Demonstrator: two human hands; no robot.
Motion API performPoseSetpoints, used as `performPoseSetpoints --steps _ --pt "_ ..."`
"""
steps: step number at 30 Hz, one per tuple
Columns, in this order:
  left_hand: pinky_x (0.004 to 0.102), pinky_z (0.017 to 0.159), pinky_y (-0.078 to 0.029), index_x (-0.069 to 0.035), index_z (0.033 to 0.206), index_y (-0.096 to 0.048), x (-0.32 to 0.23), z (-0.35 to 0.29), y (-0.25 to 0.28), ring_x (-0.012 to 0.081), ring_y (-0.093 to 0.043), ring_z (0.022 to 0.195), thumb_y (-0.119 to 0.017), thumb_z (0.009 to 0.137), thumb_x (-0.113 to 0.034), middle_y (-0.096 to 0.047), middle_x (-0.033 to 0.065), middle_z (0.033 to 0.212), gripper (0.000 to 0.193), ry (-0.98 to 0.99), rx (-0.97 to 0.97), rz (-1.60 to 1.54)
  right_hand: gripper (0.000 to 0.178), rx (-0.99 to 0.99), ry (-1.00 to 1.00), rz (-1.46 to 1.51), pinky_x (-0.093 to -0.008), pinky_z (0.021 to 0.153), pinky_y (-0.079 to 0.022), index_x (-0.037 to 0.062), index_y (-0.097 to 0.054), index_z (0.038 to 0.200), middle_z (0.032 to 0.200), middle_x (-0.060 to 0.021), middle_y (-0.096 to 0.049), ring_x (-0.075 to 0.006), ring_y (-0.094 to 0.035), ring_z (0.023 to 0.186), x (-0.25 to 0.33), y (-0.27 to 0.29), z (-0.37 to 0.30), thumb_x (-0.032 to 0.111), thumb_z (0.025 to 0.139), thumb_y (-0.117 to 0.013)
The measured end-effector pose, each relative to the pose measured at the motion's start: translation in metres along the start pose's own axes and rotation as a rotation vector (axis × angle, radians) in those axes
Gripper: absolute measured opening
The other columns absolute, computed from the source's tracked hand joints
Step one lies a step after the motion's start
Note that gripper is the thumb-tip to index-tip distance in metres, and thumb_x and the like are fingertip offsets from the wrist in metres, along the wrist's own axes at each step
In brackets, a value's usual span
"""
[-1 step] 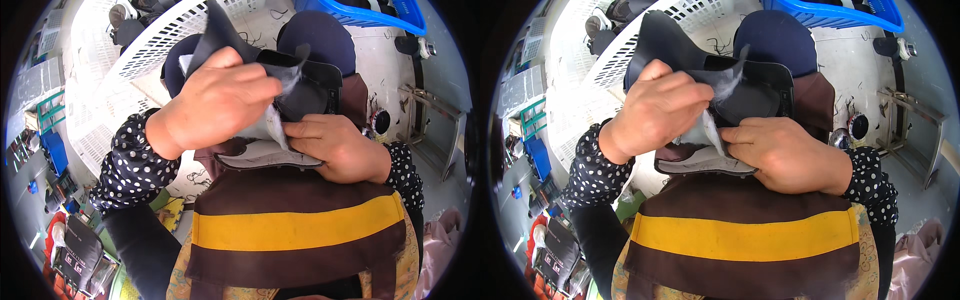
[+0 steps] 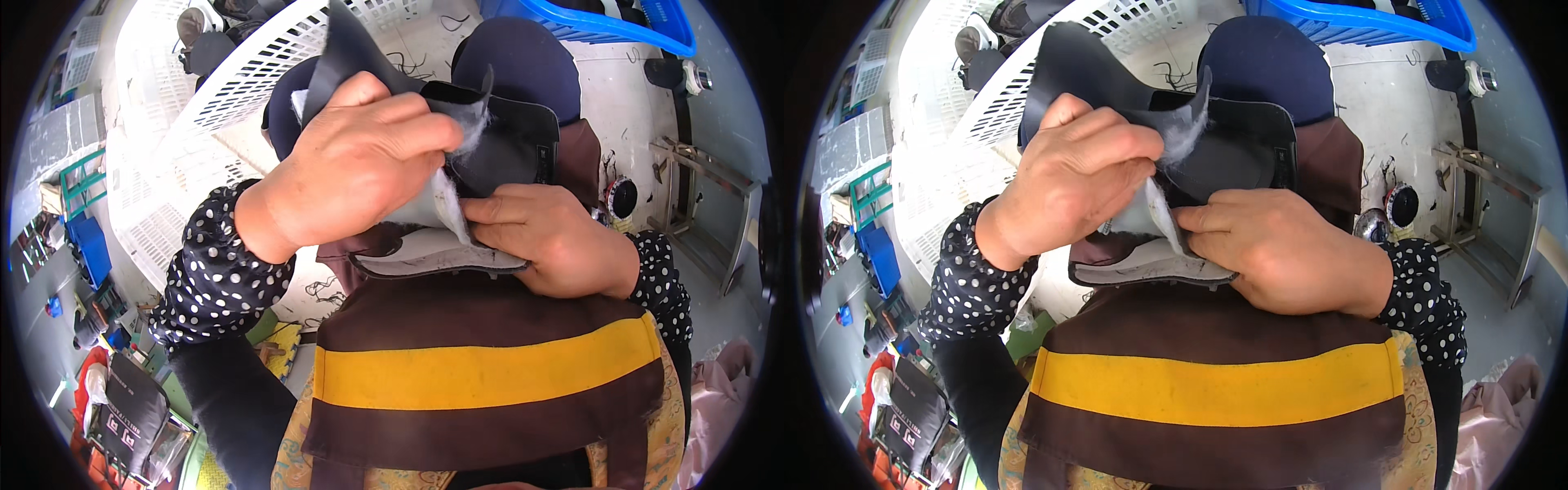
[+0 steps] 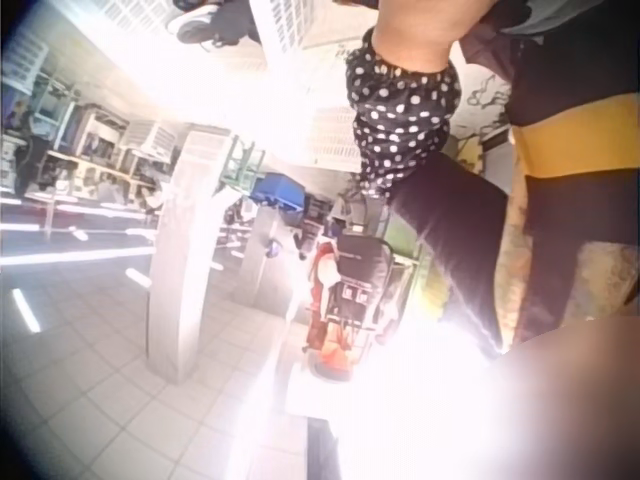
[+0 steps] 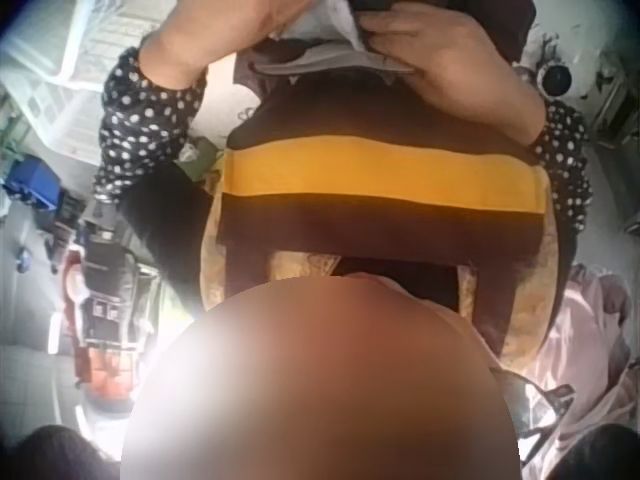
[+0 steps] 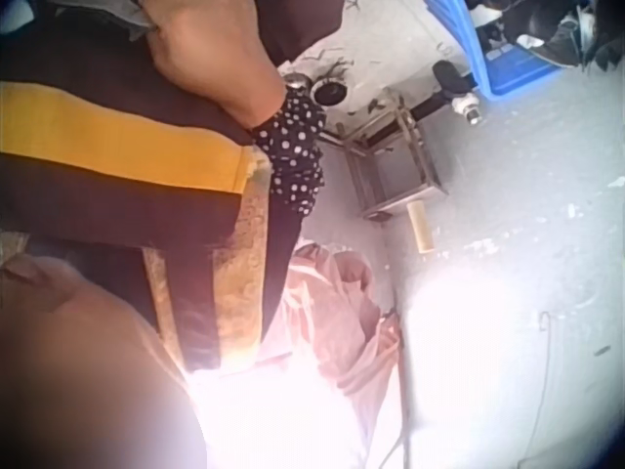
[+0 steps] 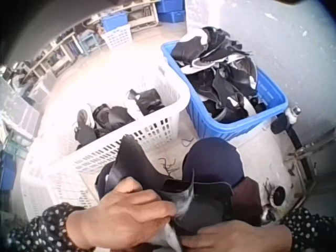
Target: The person sits on the floor and inspects black shoes one by one, turning them over and checking the interior and exterior. The person places inspected shoes into a white basket and continues with the next shoe.
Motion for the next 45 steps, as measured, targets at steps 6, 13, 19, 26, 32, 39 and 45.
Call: performPoseSetpoints --steps 6,13,19,26,32,39,45 --pt "0.0326 0.085 -0.038 -0.005 0.086 -0.076 0.000 -0.001 0.009 0.0181 -0.059 0.091 -0.077 0.064 0.000 -0.067 -0.0009 0.108 0.023 0.088 0.138 -0.047 0.044 -0.091 -0.075 0.100 -0.0441 0.087 -0.058 -0.0037 -0.071 0.110 0.126 -0.0199 -0.069 -0.0376 -0.069 0.105 -0.005 -0.003 -0.006 -0.004 0.066 -0.073" --pt "0.0349 0.087 -0.037 -0.010 0.083 -0.075 0.003 0.004 0.007 0.0187 -0.058 0.094 -0.080 0.067 -0.004 -0.065 -0.0021 0.102 0.018 0.080 0.145 -0.056 0.045 -0.114 -0.078 0.104 -0.0458 0.091 -0.058 -0.0051 -0.070 0.113 0.125 -0.0218 -0.069 -0.0407 -0.069 0.108 -0.005 -0.006 -0.008 -0.005 0.068 -0.071" --pt "0.0351 0.082 -0.037 -0.009 0.075 -0.069 -0.006 0.037 0.053 0.0205 -0.056 0.087 -0.079 0.063 -0.006 -0.061 -0.0015 0.092 0.016 0.037 0.069 0.053 0.036 -0.172 0.064 -0.187 -0.0441 0.081 -0.061 -0.0105 -0.070 0.105 0.116 -0.0252 -0.072 -0.0407 -0.074 0.100 0.030 0.063 0.009 0.001 0.071 -0.073" --pt "0.0383 0.083 -0.040 -0.005 0.077 -0.073 -0.072 0.020 0.041 0.0238 -0.061 0.088 -0.074 0.057 -0.008 -0.065 0.0033 0.092 0.021 0.146 0.087 -0.005 0.041 -0.069 0.145 -0.378 -0.0428 0.076 -0.062 -0.0111 -0.072 0.104 0.104 -0.0237 -0.074 -0.0367 -0.075 0.090 0.038 0.051 -0.018 0.004 0.066 -0.071" --pt "0.0384 0.085 -0.041 -0.005 0.079 -0.075 -0.081 0.005 0.024 0.0242 -0.061 0.090 -0.074 0.052 -0.010 -0.065 0.0030 0.093 0.027 0.256 0.076 0.013 0.049 -0.027 0.026 -0.115 -0.0406 0.070 -0.058 -0.0041 -0.075 0.110 0.103 -0.0190 -0.074 -0.0332 -0.073 0.085 0.020 0.039 -0.032 0.004 0.062 -0.071" --pt "0.0415 0.088 -0.040 -0.004 0.082 -0.075 -0.076 0.009 0.036 0.0267 -0.060 0.092 -0.078 0.054 -0.013 -0.063 0.0038 0.095 0.029 0.270 0.179 -0.027 0.048 -0.088 0.133 -0.114 -0.0385 0.064 -0.053 -0.0027 -0.075 0.110 0.101 -0.0158 -0.074 -0.0302 -0.070 0.076 0.017 0.030 -0.020 0.011 0.065 -0.070" --pt "0.0442 0.095 -0.038 0.001 0.106 -0.076 -0.070 0.007 0.041 0.0305 -0.058 0.103 -0.081 0.070 -0.046 -0.062 0.0090 0.110 0.060 0.364 0.370 -0.151 0.048 -0.095 0.105 -0.122 -0.0387 0.064 -0.054 -0.0063 -0.074 0.108 0.104 -0.0190 -0.074 -0.0306 -0.070 0.077 0.013 0.030 -0.023 0.012 0.064 -0.070"
Point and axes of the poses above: each hand's wrist, its own z-axis towards the middle knuckle, its own y-axis out of the back of the hand, x = y × z, the point moved 1 cm from there along z, towards the middle knuckle
